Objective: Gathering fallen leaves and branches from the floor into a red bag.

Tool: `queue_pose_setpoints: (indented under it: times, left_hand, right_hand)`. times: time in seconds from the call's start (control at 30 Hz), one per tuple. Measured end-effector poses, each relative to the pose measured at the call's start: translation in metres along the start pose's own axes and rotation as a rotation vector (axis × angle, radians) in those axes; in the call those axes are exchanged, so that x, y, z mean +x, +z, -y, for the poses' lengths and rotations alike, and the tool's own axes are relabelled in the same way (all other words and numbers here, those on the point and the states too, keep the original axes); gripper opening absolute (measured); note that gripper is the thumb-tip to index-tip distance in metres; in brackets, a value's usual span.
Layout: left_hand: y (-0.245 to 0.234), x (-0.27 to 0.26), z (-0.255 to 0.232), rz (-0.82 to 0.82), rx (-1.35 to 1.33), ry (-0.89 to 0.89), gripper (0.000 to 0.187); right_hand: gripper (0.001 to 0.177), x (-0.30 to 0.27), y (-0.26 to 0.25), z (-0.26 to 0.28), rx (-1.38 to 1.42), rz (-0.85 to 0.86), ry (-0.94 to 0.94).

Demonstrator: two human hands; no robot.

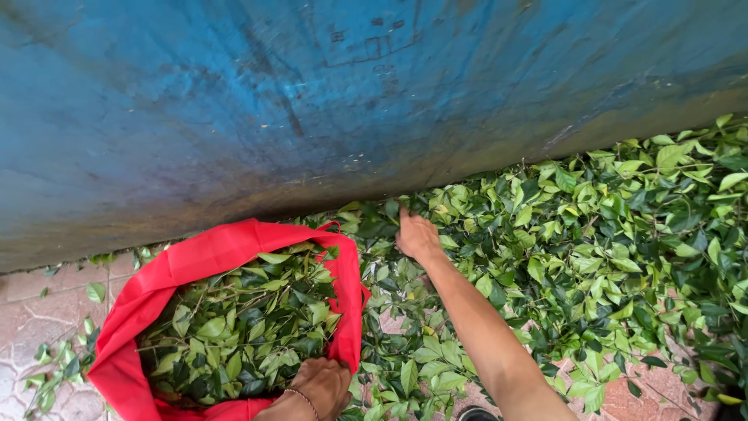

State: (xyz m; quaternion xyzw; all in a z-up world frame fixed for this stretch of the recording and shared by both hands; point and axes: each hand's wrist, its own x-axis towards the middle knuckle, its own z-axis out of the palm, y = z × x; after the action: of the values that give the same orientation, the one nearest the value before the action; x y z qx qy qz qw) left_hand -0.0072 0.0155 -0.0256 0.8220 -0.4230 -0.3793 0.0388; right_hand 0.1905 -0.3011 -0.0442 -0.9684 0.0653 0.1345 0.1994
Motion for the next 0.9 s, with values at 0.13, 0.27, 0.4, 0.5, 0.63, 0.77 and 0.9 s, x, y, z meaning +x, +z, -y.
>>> queue_pose_setpoints:
  times: [0.13, 0.27, 0.4, 0.5, 0.63, 0.77, 0.9]
  left_hand:
    - [0.021, 0.011, 0.013, -0.042, 0.021, 0.024, 0.030]
    - [0.027, 0.011, 0.012, -0.094, 0.032, 0.059, 0.023]
    - [-0.009, 0.007, -0.007, 0.008, 0.072, 0.006, 0.016]
    - [-0.027, 0.006, -0.018, 0.062, 0.083, -0.010, 0.016]
    - [-0.002, 0.015, -0.012, 0.021, 0.082, 0.023, 0.015]
    - [0.018, 0.020, -0.020, 0.073, 0.168, -0.015, 0.012]
    - [0.026, 0.030, -0.031, 0.188, 0.327, 0.041, 0.021]
  right_hand:
    - [0.039, -0.014, 0.001, -0.014, -0.040, -0.062, -0.078]
    - [0.030, -0.019, -0.024, -0.010, 0.105, -0.098, -0.044]
    - [0.009, -0.021, -0.052, 0.000, 0.418, -0.482, -0.061]
    - [0.008, -0.054, -0.099, 0.050, 0.738, -0.594, -0.150]
    - [0.009, -0.084, -0.006, 0.087, 0.723, -0.510, -0.561]
    - [0.026, -0.140, 0.067, 0.130, 0.335, -0.048, -0.922]
    - [0.045, -0.144, 0.172, 0.127, -0.009, 0.380, -0.706]
